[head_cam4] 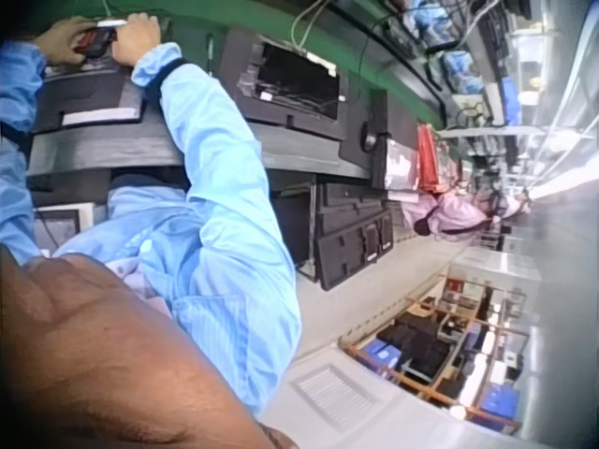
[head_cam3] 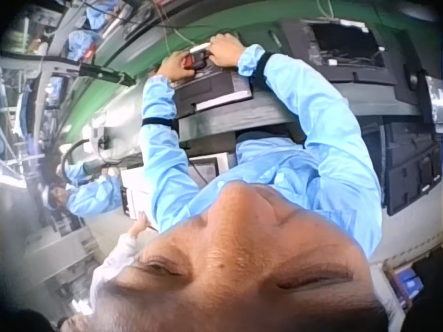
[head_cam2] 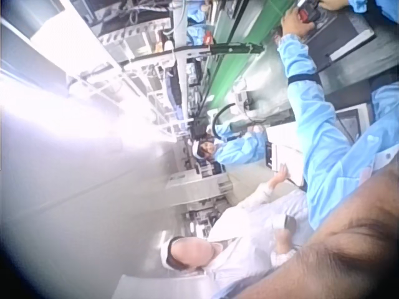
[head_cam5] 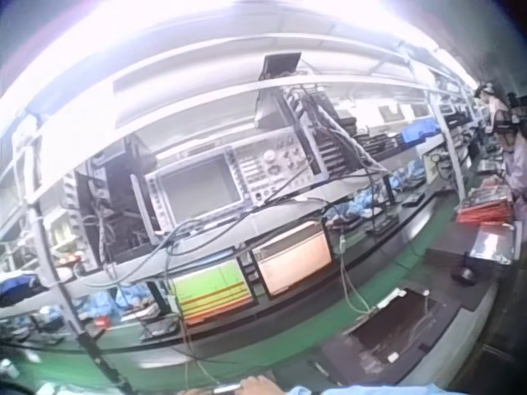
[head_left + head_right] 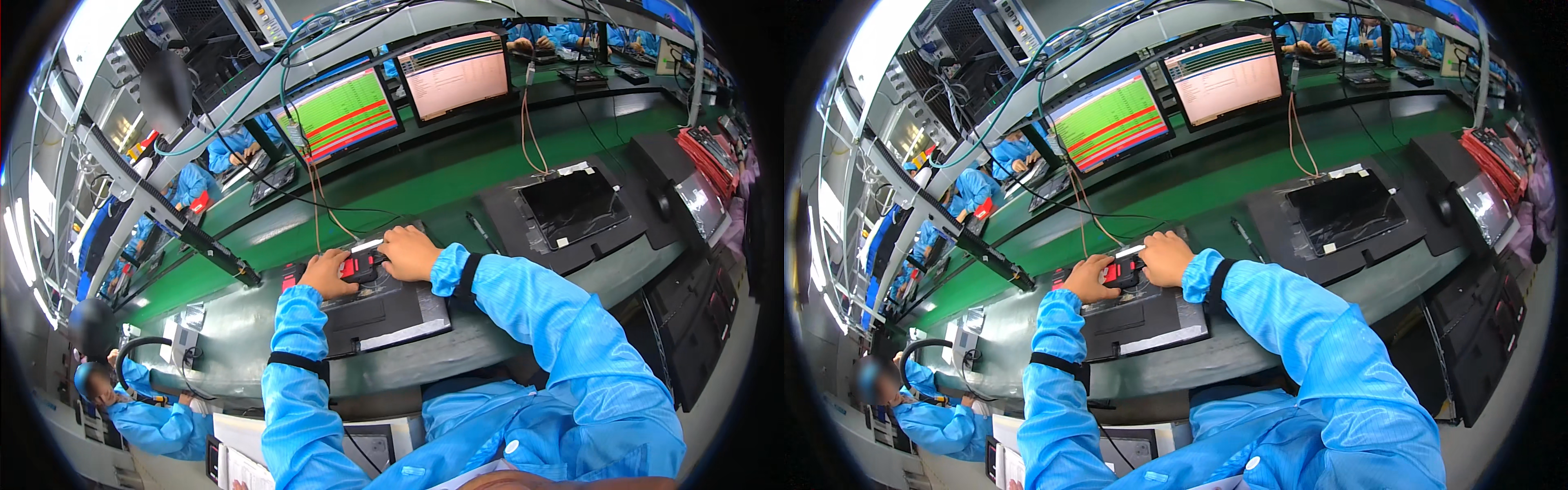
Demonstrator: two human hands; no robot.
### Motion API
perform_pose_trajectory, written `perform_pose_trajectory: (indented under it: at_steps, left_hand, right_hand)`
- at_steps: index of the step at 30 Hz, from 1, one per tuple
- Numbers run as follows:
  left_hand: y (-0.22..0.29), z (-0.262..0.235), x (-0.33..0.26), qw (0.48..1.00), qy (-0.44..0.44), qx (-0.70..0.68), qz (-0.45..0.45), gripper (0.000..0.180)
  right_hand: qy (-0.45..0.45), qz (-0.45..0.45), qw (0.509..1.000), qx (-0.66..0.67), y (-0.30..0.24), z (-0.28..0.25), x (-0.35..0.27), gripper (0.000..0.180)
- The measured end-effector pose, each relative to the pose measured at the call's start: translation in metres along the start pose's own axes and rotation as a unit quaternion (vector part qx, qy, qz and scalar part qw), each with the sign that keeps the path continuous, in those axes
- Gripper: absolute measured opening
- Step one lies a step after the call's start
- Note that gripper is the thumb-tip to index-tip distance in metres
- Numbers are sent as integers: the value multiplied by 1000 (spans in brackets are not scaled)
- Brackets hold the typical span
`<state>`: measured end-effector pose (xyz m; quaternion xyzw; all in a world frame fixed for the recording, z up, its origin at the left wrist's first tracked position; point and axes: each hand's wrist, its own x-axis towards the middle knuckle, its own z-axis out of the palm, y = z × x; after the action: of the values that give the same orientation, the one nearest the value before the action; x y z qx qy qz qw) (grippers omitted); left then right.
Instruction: Testing and labeling electronic tablets at a factory workstation.
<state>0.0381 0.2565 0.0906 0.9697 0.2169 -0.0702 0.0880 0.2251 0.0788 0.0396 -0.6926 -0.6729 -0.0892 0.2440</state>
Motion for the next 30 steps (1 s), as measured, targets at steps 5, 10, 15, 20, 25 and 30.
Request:
perform_pose_trajectory:
  at_steps: [5, 10, 15, 20, 25, 30]
  left_hand:
    - [-1, 6, -4, 1000, 12, 26, 11, 99]
    - [9, 1, -5, 999, -17, 44, 1, 107]
    - [4, -1, -13, 999, 34, -13, 32, 107]
    - [16, -23, -34, 983, 143, 42, 102, 95]
    - [18, -46, -109, 925, 376, -54, 3, 85]
    - [-110, 4, -155, 874, 332, -73, -347, 82]
  right_hand:
    - [-43, -5, 999, -24, -2, 12, 20, 24]
    - [-140, -15, 990, 6, -1, -8, 32, 29]
    - [-122, 3, 987, 105, -17, -32, 29, 30]
    - [-67, -21, 993, 96, -13, -75, 16, 51]
    - [107, -86, 990, 7, -1, -123, -41, 58]
    - [125, 81, 987, 53, 0, -106, -147, 53]
